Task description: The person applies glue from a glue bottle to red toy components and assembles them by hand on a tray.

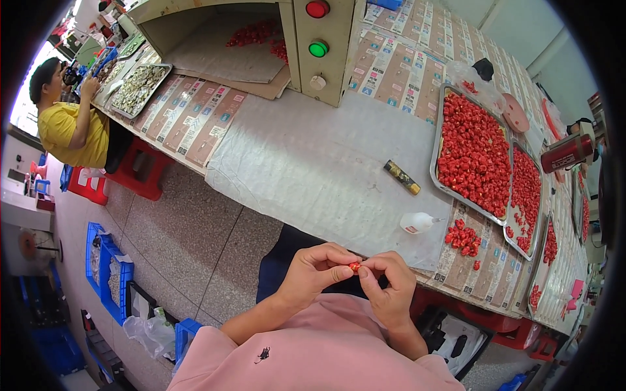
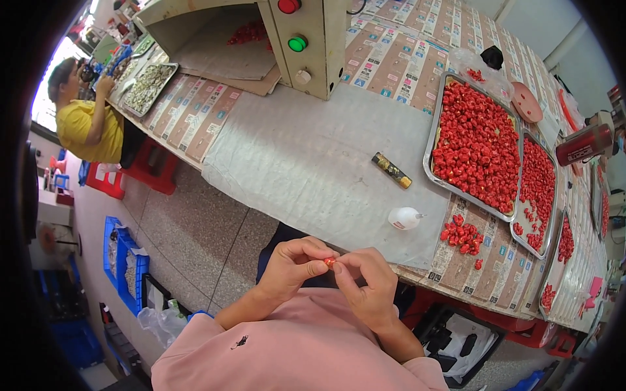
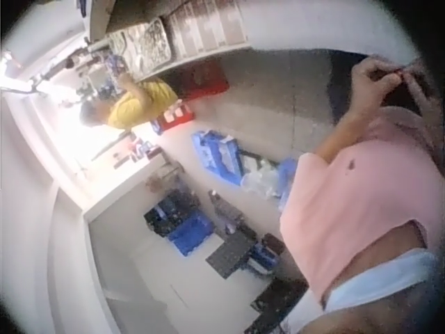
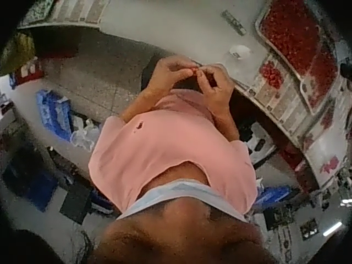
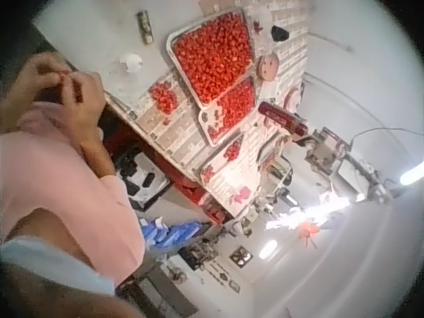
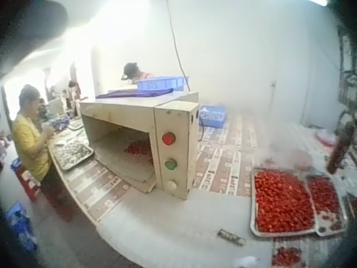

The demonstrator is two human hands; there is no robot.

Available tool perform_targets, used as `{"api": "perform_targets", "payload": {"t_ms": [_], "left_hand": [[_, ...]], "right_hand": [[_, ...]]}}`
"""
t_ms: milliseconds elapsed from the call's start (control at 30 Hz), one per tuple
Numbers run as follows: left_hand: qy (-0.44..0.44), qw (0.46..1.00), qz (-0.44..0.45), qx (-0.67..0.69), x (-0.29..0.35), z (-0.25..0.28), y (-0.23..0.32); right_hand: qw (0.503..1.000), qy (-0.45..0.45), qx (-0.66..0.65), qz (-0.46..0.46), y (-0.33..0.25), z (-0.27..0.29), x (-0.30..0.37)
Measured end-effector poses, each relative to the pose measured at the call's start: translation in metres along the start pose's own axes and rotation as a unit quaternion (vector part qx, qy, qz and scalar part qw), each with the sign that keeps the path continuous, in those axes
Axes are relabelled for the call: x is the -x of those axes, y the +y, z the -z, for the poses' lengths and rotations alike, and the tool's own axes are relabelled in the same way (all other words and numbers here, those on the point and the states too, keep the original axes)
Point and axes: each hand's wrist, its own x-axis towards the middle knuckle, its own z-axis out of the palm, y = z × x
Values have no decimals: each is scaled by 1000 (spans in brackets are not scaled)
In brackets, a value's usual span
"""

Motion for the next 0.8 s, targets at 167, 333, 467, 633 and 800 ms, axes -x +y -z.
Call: {"api": "perform_targets", "payload": {"t_ms": [167, 333, 467, 633, 800], "left_hand": [[-1, 997, -49, -55, 1, -1, 0], [10, 999, -24, -36, 1, -3, -1], [21, 992, -68, -101, 0, -4, -1], [16, 998, -33, -44, 1, -4, -4], [18, 992, -62, -105, 1, -5, -3]], "right_hand": [[999, -4, -33, -30, -2, 1, -1], [1000, -14, -10, 8, 0, 3, -3], [997, -19, -50, -49, 5, 2, -2], [1000, -21, -17, -6, 2, 4, -2], [1000, -12, -3, 12, 2, 3, -2]]}}
